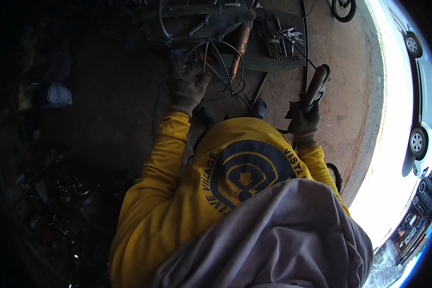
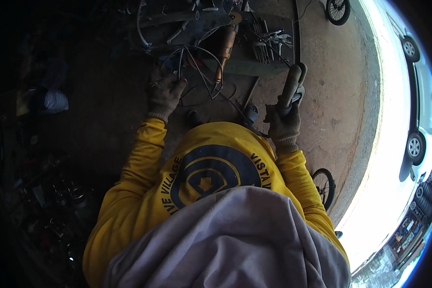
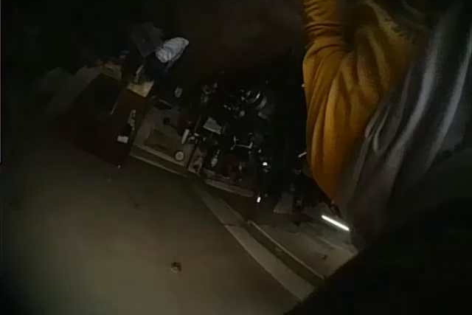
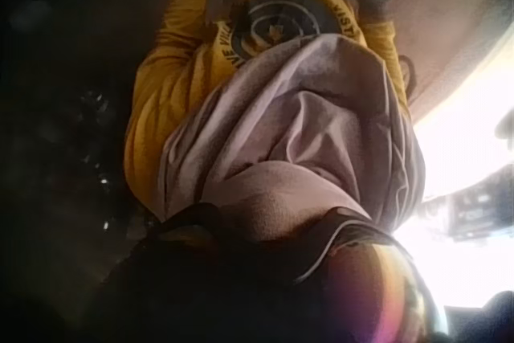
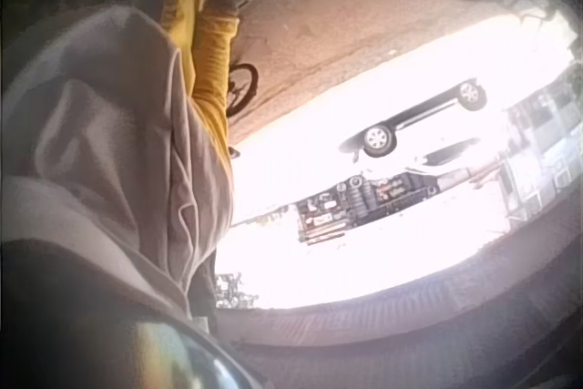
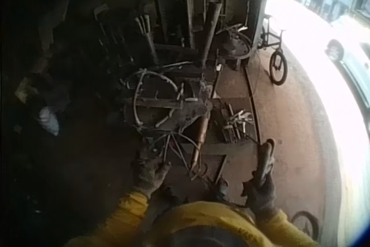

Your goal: The person welds metal rods together to form a circular fan guard using a welding rod and electrode holder. The person uses a hammer to strike the welded joints.

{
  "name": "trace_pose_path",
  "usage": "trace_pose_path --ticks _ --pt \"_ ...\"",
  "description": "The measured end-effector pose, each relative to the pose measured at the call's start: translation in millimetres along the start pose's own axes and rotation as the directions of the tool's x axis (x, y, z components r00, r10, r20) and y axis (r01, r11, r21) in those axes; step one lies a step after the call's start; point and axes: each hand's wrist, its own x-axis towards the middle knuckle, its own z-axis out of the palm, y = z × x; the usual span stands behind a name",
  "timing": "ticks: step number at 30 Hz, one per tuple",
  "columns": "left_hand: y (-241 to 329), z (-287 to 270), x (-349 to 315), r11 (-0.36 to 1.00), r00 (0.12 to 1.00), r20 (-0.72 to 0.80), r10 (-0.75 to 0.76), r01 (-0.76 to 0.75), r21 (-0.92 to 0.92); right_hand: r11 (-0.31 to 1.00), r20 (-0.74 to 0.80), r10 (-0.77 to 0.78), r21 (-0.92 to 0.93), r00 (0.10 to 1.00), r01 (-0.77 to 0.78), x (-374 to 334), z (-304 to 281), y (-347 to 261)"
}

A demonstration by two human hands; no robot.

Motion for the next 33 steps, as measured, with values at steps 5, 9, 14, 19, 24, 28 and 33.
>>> trace_pose_path --ticks 5,9,14,19,24,28,33 --pt "17.3 8.9 -14.5 0.985 0.994 -0.024 -0.109 0.111 0.136 1.0 -0.021 0.003 0.012 1.0 -0.002 2.3 -0.4 -2.1" --pt "23.4 11.8 -10.1 0.974 0.979 -0.067 -0.191 0.197 0.112 0.999 -0.047 -0.011 0.033 0.999 0.013 6.1 -0.1 -3.1" --pt "24.9 7.6 -0.4 0.962 0.972 -0.08 -0.22 0.23 0.146 0.999 -0.032 -0.039 0.03 0.999 0.04 12.5 0.1 -4.4" --pt "26.9 -1.8 2.8 0.976 0.974 -0.112 -0.197 0.205 0.069 0.997 0.021 0.006 0.08 1.0 -0.008 19.0 5.1 -20.5" --pt "41.5 -8.7 13.6 0.97 0.969 -0.041 -0.243 0.243 -0.009 0.94 0.219 -0.043 0.34 0.975 -0.035 54.8 34.9 -30.0" --pt "53.3 -19.3 23.6 0.956 0.959 0.004 -0.285 0.284 -0.07 0.845 0.378 -0.18 0.532 0.908 -0.054 51.2 75.3 -40.1" --pt "49.7 -15.7 23.6 0.961 0.963 0.055 -0.262 0.266 -0.081 0.949 0.479 -0.093 0.309 0.873 -0.068 48.0 91.3 -25.8"
